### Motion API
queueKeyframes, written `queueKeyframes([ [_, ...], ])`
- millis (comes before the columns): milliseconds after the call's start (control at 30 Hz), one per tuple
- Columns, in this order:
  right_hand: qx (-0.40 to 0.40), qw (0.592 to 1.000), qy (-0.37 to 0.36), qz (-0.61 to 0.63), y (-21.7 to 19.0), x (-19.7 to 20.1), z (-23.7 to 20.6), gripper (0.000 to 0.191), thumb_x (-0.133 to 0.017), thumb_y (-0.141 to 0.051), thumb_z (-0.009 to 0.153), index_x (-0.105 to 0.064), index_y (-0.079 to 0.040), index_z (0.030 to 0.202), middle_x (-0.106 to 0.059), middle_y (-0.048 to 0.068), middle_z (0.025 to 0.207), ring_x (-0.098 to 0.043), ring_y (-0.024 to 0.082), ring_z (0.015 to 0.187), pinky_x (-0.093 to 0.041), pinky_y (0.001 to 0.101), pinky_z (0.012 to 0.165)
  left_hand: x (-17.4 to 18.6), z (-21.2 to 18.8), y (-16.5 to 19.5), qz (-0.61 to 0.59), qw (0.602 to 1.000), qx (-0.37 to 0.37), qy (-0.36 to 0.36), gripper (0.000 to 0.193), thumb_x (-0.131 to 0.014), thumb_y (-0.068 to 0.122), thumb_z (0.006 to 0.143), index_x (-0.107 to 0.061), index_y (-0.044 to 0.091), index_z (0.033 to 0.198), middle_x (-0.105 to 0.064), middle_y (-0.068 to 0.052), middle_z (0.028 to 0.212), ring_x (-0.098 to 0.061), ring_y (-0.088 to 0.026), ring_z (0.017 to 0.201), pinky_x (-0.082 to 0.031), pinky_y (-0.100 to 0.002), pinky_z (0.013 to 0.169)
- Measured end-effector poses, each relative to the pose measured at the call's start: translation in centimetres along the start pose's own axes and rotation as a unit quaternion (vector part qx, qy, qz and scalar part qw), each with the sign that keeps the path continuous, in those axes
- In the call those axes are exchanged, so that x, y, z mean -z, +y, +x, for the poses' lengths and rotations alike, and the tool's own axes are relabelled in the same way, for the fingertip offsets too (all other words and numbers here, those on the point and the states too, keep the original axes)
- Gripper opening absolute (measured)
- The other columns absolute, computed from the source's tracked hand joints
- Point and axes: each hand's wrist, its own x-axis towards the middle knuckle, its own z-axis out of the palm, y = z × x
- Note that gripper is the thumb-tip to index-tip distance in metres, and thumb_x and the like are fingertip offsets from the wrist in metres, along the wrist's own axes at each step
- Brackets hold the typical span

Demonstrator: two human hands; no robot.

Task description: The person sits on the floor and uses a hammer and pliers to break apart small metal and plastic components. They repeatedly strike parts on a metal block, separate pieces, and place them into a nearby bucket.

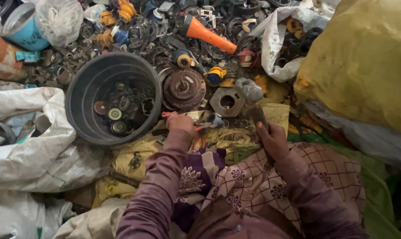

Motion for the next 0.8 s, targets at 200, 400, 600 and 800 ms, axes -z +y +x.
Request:
queueKeyframes([
  [200,0.048,0.998,0.000,-0.049,0.1,0.1,0.0,0.045,-0.060,-0.038,0.105,-0.068,0.001,0.083,-0.064,0.004,0.063,-0.057,0.012,0.052,-0.046,0.0312,0.048,0.1,1.1,-0.1,-0.017,0.996,0.029,-0.084,0.057,-0.089,0.049,0.063,-0.080,0.011,0.105,-0.070,-0.015,0.116,-0.059,-0.032,0.123,-0.037,-0.040,0.108],
  [400,0.077,0.992,-0.017,-0.098,1.9,-0.3,0.7,0.047,-0.060,-0.041,0.102,-0.071,0.000,0.082,-0.068,0.004,0.064,-0.061,0.010,0.054,-0.048,0.0312,0.050,-3.9,0.1,-1.2,-0.098,0.988,0.094,-0.074,0.056,-0.084,0.048,0.074,-0.078,0.009,0.113,-0.070,-0.018,0.124,-0.063,-0.034,0.128,-0.047,-0.043,0.110],
  [600,-0.250,0.864,-0.152,-0.411,7.3,-4.1,4.6,0.069,-0.060,-0.069,0.097,-0.075,-0.002,0.087,-0.067,0.015,0.070,-0.061,0.026,0.058,-0.046,0.0426,0.056,-4.6,1.0,-1.5,-0.185,0.956,0.137,-0.180,0.054,-0.082,0.042,0.078,-0.075,0.006,0.119,-0.068,-0.021,0.131,-0.066,-0.035,0.124,-0.054,-0.044,0.103],
  [800,-0.008,0.971,0.014,-0.240,8.9,-4.6,5.4,0.068,-0.061,-0.068,0.098,-0.075,-0.002,0.105,-0.068,0.010,0.077,-0.062,0.021,0.066,-0.048,0.0403,0.060,-3.3,-0.4,-0.9,-0.176,0.967,0.102,-0.152,0.055,-0.081,0.047,0.080,-0.076,0.006,0.115,-0.069,-0.022,0.126,-0.066,-0.037,0.120,-0.054,-0.046,0.100],
])
